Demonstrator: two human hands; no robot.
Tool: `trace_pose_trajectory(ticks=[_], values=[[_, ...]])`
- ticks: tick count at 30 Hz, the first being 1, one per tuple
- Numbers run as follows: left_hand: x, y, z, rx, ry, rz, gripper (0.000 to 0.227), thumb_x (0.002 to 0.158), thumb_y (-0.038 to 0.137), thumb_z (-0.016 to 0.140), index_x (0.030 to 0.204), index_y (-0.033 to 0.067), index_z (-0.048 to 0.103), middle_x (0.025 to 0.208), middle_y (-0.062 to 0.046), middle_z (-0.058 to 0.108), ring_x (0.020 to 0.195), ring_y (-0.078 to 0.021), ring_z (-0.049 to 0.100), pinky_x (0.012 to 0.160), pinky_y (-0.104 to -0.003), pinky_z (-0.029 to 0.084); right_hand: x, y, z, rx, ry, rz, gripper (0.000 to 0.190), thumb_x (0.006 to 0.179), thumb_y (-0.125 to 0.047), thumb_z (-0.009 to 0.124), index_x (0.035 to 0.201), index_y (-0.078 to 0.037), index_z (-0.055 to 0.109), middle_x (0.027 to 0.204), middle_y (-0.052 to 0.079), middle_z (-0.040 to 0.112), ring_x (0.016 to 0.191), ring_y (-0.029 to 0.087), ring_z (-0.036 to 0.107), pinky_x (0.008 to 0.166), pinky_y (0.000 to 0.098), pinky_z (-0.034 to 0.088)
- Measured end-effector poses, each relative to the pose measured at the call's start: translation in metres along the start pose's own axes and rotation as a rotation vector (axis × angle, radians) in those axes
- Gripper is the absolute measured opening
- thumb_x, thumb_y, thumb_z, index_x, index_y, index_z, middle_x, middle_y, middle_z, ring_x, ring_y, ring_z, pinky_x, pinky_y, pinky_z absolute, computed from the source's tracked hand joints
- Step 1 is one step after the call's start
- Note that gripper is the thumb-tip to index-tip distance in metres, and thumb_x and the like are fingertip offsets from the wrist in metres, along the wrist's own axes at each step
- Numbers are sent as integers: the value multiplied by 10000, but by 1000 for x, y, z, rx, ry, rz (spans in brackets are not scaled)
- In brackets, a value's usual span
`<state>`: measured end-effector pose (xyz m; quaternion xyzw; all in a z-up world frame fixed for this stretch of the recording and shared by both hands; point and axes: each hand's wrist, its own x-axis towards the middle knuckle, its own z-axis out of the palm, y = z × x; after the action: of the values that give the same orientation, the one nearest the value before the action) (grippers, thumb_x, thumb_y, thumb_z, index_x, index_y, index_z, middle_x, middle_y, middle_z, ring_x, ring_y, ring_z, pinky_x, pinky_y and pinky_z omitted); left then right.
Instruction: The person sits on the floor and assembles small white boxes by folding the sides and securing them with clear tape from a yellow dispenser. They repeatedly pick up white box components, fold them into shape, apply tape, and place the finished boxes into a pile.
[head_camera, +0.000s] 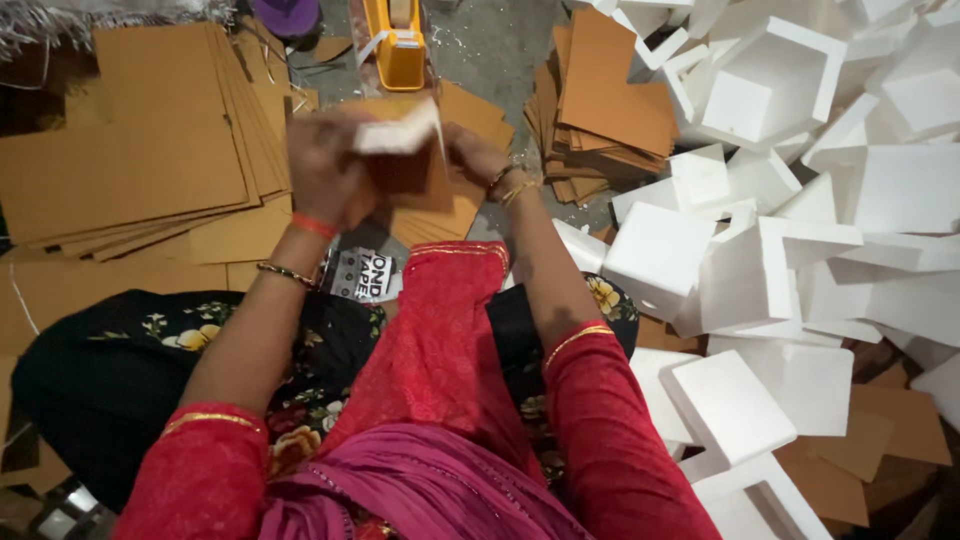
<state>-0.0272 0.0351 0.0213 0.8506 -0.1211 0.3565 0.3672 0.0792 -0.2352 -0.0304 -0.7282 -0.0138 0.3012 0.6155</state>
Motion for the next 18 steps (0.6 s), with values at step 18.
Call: trace_pose_trajectory(ticks=[18], values=[[38, -31, 57, 106, -392, -187, 280, 949, 299, 717, 1225, 301, 763, 1220, -47, 652, 1193, -316, 527, 984, -534, 393, 69, -8, -29, -105, 75, -464, 350, 1044, -258, 685, 1359, -103, 678, 1318, 73, 678, 1150, 167, 662, 990, 325, 547]])
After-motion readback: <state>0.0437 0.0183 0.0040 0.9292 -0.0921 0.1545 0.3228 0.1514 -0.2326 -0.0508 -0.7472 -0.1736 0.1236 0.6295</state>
